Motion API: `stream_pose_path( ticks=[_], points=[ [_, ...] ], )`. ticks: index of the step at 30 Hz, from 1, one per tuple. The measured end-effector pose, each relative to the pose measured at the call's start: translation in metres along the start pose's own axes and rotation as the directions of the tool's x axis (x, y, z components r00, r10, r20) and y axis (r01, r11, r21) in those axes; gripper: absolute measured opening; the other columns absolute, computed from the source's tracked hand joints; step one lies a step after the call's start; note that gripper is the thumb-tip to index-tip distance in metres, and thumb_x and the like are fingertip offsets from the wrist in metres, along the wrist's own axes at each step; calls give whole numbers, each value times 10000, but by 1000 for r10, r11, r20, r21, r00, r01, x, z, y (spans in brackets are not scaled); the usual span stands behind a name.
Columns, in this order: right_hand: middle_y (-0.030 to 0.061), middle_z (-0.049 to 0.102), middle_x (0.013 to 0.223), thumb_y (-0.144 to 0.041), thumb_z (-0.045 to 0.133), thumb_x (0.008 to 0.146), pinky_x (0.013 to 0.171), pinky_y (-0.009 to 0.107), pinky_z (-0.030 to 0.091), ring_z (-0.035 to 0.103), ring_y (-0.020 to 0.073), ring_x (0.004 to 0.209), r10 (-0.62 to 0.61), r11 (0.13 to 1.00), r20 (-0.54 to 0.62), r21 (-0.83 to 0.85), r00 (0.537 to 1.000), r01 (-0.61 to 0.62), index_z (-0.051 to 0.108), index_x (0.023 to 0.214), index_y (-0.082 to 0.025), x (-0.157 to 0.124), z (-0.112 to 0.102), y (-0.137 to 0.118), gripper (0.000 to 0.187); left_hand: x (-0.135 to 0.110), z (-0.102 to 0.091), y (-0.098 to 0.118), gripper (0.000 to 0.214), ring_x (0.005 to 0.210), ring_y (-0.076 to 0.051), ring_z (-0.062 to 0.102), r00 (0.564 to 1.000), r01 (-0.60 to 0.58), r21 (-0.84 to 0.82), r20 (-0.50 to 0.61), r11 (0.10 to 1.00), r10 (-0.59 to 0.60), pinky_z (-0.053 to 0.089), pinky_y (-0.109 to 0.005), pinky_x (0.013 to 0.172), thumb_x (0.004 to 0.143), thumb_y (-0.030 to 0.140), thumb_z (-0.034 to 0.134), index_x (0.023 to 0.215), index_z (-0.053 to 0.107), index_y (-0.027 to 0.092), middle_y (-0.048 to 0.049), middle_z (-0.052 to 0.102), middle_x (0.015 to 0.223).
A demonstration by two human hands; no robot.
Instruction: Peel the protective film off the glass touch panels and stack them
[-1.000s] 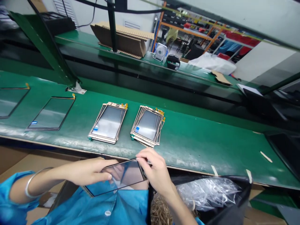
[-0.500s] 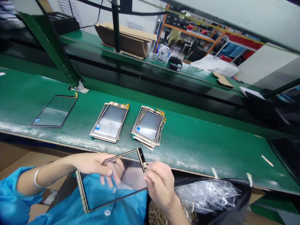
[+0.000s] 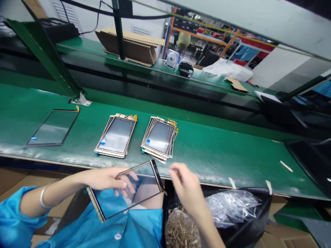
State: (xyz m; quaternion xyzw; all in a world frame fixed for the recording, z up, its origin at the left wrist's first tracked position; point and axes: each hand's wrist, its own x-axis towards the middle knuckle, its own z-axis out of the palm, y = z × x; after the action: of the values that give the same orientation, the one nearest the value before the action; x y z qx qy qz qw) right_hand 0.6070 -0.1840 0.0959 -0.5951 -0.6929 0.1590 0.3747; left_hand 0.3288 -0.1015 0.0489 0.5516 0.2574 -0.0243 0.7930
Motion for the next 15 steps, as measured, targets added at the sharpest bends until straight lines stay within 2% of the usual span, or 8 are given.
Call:
stream_pose_path(
  ticks=[2, 6, 8, 11, 15],
  points=[
    [17, 625, 782, -238, 491, 918, 599, 227, 443, 585, 127, 655, -130, 985, 184, -85, 974, 148, 563, 941, -194, 13, 17, 2, 87, -1, 10, 4, 420, 905, -192, 678, 1000, -8, 63, 0, 998, 8, 529, -252, 667, 869, 411, 556, 1212, 458, 190, -130, 678, 1099],
    [19, 592, 782, -219, 424, 951, 626, 242, 419, 567, 139, 698, -234, 944, 349, -141, 907, 298, 526, 907, -190, 24, 28, -6, 115, -6, 19, 13, 374, 998, -195, 646, 1000, -6, 210, -27, 978, 12, 521, -235, 679, 894, 276, 480, 1256, 452, 186, -110, 671, 1103],
    [16, 574, 768, -212, 401, 960, 621, 243, 403, 546, 138, 689, -255, 929, 394, -154, 883, 337, 517, 890, -190, 24, 24, -9, 137, -8, 18, 15, 392, 983, -199, 647, 999, -17, 297, -39, 955, 30, 519, -240, 681, 884, 235, 464, 1273, 464, 190, -98, 675, 1086],
    [16, 550, 748, -194, 383, 964, 603, 252, 375, 519, 145, 675, -310, 889, 421, -190, 852, 417, 514, 868, -181, 23, 21, -9, 163, -11, 16, 15, 394, 943, -196, 652, 990, -84, 410, -70, 908, 123, 510, -246, 714, 862, 231, 489, 1254, 515, 209, -70, 682, 1062],
    [20, 511, 702, -161, 369, 960, 575, 272, 339, 473, 159, 638, -362, 818, 418, -286, 833, 499, 518, 807, -170, 25, 23, -10, 214, -10, 16, 14, 390, 964, -198, 643, 978, -142, 416, -81, 898, 192, 495, -261, 789, 841, 259, 534, 1230, 551, 231, -42, 687, 1064]
  ],
)
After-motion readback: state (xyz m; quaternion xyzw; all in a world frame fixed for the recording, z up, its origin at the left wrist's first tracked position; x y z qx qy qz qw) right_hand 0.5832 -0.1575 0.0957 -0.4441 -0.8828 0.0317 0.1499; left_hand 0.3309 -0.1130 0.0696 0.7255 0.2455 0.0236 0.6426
